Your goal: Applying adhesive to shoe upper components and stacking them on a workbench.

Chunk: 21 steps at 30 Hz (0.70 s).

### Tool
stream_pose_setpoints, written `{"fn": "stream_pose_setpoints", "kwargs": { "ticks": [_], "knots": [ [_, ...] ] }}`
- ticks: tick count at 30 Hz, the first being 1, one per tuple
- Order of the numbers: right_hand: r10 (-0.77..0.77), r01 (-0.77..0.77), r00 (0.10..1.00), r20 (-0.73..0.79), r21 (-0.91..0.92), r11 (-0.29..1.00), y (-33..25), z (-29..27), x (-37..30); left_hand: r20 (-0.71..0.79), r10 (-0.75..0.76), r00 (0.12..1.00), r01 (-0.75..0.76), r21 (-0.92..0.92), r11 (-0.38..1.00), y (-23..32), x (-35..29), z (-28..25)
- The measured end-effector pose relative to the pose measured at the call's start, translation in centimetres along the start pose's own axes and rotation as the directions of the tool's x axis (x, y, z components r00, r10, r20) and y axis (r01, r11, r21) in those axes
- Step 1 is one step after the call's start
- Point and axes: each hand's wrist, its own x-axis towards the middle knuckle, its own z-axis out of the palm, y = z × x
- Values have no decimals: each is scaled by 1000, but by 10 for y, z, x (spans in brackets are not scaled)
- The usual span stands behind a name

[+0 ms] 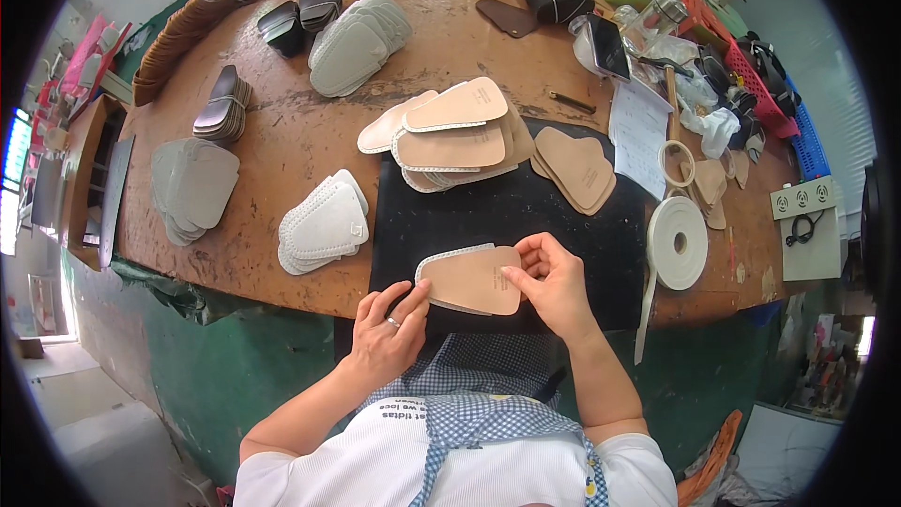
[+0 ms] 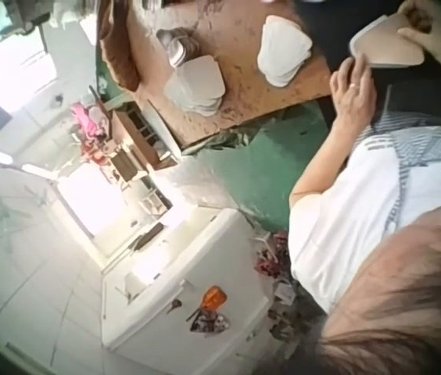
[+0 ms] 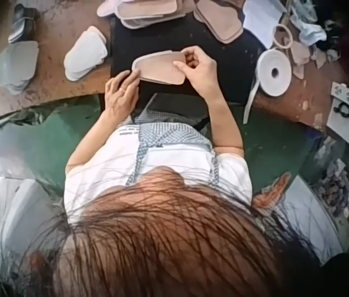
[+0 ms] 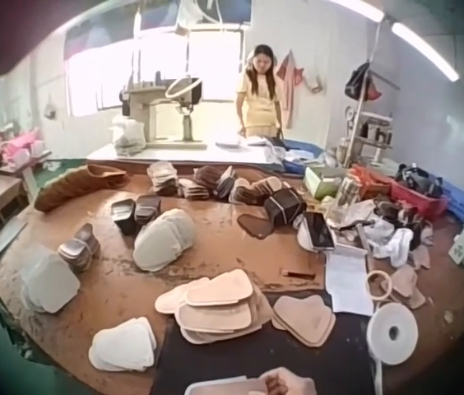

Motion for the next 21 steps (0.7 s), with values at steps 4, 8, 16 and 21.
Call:
{"fn": "stream_pose_setpoints", "kwargs": {
  "ticks": [4,8,16,21],
  "knots": [
    [10,-10,1000,-16,-39,999,2,0,3,-65,8,998,-5,45,999,1,13,2],
    [-68,63,997,-26,-149,987,2,3,3,114,19,993,-16,-27,1000,31,58,2],
    [-343,334,939,-20,-182,925,-3,-7,7,129,-12,992,53,-324,945,20,80,6],
    [-429,403,885,-182,-164,900,-29,-24,38,11,-386,922,298,-654,695,-22,138,7]
  ]
}}
